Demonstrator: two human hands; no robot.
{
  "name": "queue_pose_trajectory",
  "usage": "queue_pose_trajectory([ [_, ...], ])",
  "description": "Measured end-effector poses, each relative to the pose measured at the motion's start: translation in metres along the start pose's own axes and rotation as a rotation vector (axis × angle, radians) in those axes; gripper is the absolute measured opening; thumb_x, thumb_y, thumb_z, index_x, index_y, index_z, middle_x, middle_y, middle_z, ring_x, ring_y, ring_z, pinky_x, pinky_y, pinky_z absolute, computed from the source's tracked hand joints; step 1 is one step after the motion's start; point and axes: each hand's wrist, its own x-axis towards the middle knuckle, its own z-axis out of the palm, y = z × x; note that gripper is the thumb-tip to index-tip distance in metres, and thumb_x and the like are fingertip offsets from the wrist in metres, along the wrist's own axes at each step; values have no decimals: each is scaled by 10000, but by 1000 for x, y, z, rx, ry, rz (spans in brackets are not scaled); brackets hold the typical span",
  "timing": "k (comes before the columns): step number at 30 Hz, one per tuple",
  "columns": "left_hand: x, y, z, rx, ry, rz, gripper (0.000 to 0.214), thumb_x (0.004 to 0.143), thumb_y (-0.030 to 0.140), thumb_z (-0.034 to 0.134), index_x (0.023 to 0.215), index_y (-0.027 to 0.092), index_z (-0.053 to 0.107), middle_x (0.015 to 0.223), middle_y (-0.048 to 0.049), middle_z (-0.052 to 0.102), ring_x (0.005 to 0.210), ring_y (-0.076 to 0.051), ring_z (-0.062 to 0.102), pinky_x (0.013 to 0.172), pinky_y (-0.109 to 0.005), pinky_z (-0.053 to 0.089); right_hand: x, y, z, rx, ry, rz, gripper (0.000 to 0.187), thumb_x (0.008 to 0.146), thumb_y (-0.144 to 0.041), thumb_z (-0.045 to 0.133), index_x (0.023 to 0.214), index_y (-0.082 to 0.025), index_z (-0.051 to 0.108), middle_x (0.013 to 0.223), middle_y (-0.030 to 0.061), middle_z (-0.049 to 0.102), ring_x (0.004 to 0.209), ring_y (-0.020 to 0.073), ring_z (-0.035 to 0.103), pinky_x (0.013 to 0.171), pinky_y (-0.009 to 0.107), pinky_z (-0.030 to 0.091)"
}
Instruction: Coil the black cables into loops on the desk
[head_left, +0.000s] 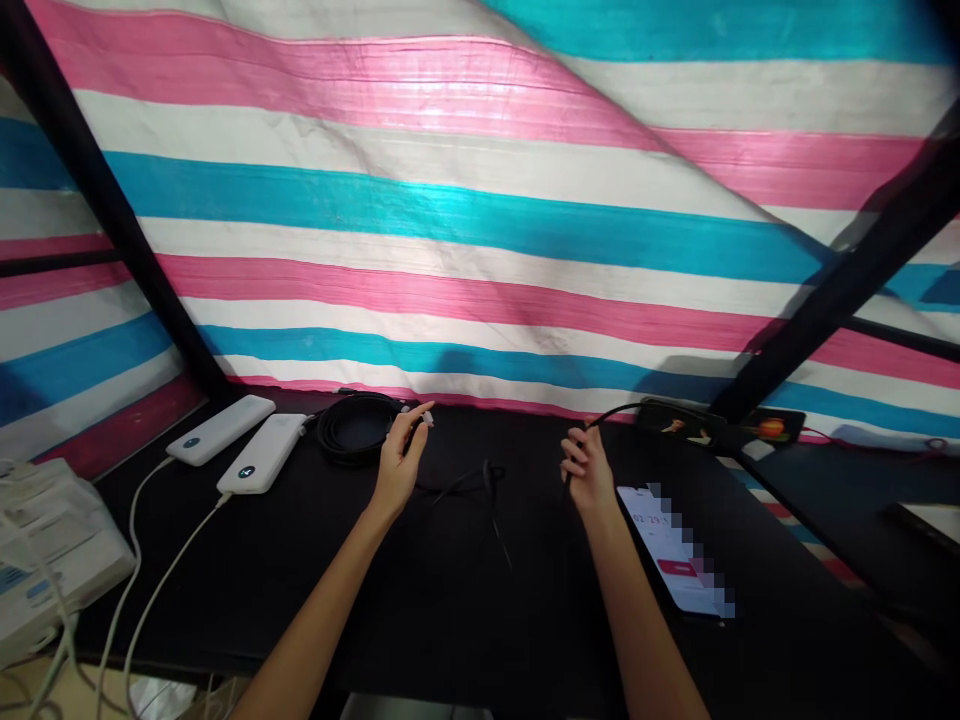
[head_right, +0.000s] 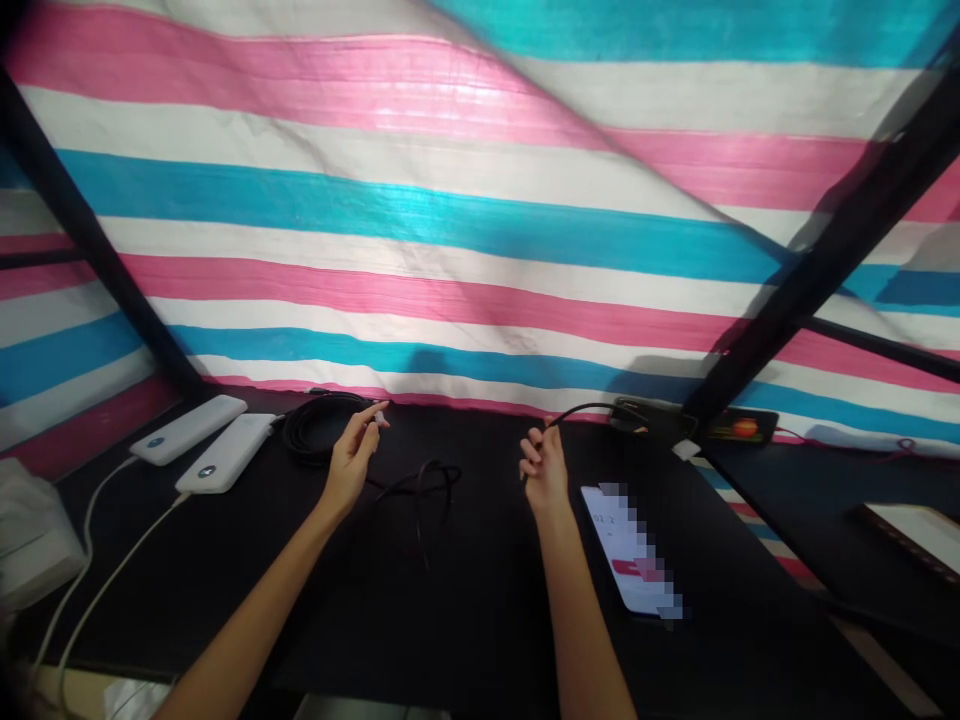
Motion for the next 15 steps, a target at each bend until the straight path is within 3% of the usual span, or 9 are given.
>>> queue_pose_trajectory([
  [2, 1, -6, 2, -25, -49, -5, 423, 903, 427, 421, 1262, 235, 537, 1007, -61, 585, 739, -119, 499, 647, -229, 417, -4, 14, 13, -171, 82, 34, 239, 780, -393, 656, 931, -272, 516, 619, -96, 484, 383, 20, 406, 277, 74, 257],
  [4, 0, -14, 5, -32, -90, -28, 450, 909, 425, 406, 1305, 233, 498, 1024, -65, 593, 767, -123, 515, 664, -232, 424, -10, 28, 24, -316, 116, 112, 296, 800, -482, 604, 959, -255, 500, 693, -44, 591, 484, 73, 551, 283, 105, 289],
  [7, -3, -30, 12, -18, -144, -104, 498, 903, 430, 411, 1360, 230, 426, 1007, -63, 618, 767, -123, 542, 644, -226, 432, -18, 43, 33, -455, -16, 216, 321, 842, -537, 513, 916, -228, 466, 832, 52, 677, 746, 173, 669, 313, 123, 324],
  [9, -5, -39, 16, -36, -167, -166, 529, 903, 443, 395, 1376, 205, 389, 916, -47, 630, 639, -98, 546, 569, -215, 425, -23, 47, 35, -518, -135, 303, 333, 856, -559, 471, 865, -229, 429, 906, 79, 694, 826, 205, 677, 330, 131, 353],
  [12, -7, -51, 19, -86, -138, -263, 564, 898, 489, 357, 1346, 148, 399, 708, 2, 603, 379, -60, 461, 398, -196, 344, -29, 48, 37, -567, -294, 459, 390, 840, -613, 445, 807, -230, 377, 891, 63, 705, 634, 176, 676, 307, 148, 359],
  [15, -7, -57, 20, -124, -104, -365, 587, 890, 515, 345, 1343, 144, 378, 597, 35, 575, 286, -65, 440, 314, -177, 257, -31, 46, 38, -508, -445, 571, 463, 787, -668, 475, 740, -234, 318, 676, 4, 684, 342, 106, 525, 251, 138, 266],
])
